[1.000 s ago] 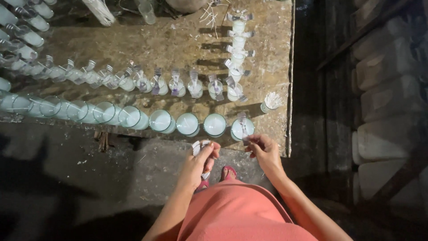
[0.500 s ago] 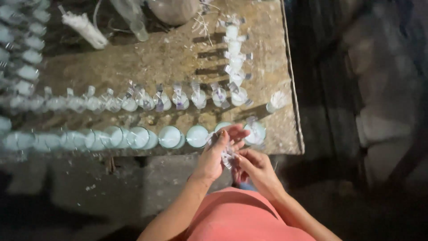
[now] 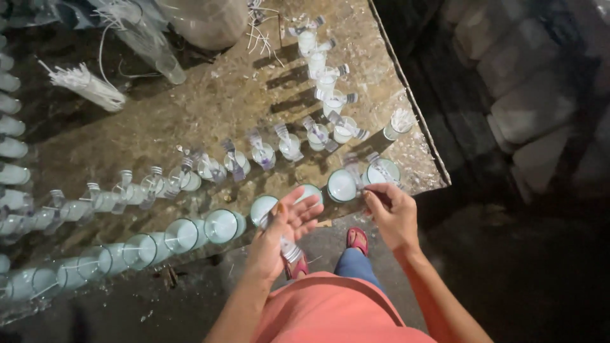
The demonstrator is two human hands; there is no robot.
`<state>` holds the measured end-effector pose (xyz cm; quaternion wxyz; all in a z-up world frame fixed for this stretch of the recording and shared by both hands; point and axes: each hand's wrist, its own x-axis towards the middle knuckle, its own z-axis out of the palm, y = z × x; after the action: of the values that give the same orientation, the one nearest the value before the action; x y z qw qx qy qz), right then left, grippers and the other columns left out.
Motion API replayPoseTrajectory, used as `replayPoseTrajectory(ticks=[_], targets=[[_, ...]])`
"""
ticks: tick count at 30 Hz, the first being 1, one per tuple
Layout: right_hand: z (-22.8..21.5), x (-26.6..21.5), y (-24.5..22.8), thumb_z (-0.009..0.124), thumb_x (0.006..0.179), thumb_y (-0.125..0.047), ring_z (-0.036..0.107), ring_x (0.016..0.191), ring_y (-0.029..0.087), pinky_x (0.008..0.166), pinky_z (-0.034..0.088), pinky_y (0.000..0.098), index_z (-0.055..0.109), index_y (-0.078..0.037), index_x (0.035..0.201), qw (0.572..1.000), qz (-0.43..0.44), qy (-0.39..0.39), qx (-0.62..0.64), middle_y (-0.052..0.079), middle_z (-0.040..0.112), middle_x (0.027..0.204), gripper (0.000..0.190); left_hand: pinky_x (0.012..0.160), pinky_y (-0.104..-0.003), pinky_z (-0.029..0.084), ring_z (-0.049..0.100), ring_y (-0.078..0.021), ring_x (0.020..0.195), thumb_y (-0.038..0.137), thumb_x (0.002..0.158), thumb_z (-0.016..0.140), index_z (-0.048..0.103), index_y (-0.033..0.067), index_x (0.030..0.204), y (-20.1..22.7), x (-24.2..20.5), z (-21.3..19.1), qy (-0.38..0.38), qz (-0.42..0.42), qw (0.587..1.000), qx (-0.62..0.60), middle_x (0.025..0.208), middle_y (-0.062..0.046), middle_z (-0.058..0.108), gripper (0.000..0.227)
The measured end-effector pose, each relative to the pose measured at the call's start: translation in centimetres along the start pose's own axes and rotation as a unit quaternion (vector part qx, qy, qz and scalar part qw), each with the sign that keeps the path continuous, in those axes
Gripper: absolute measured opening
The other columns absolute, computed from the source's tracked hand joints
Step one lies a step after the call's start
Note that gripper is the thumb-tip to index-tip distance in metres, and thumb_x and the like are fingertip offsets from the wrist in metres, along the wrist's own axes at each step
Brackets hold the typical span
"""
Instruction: Placing metal wick sustainers into glass jars filled with wax to prepare candles.
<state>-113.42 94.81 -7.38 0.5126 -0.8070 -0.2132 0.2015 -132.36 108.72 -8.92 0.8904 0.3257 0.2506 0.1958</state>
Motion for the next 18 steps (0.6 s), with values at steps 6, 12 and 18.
replayPoseTrajectory(ticks=[6,12,18], targets=[[1.1,0.7,-0.9,0.067,0.094,-0.015,0.066,0.056,0.011,0.049,0.052,0.0247,0.077,-0.002,0.106,0.997,0.046,-0.025,-0.048,0.008,0.072,0.066,0.019,0.101,-0.047,0.057,0.067,-0.0396,0.123,0.049,0.090,0.054,0.048,-0.0005,0.148,1.8,-2.1,-1.6,0.016,-0.011,1.000,0.012,0.139,-0.028,0.064,0.076],[1.7,0.8,-1.4,0.066,0.094,-0.015,0.062,0.053,0.011,0.050,0.049,0.0260,0.076,-0.002,0.103,0.995,0.065,-0.030,-0.063,0.007,0.070,0.063,0.018,0.100,-0.045,0.057,0.067,-0.0397,0.124,0.052,0.089,0.050,0.047,-0.0014,0.149,2.3,-2.7,-2.3,0.025,-0.036,0.999,0.022,0.140,-0.028,0.064,0.080],[2.0,0.9,-1.9,0.065,0.094,-0.015,0.066,0.057,0.013,0.053,0.052,0.0265,0.076,-0.003,0.105,0.995,0.067,-0.016,-0.065,0.010,0.073,0.069,0.019,0.099,-0.044,0.057,0.068,-0.0379,0.122,0.049,0.091,0.050,0.048,-0.0011,0.147,2.1,-2.6,-3.1,0.021,-0.046,0.999,0.010,0.138,-0.027,0.065,0.076]])
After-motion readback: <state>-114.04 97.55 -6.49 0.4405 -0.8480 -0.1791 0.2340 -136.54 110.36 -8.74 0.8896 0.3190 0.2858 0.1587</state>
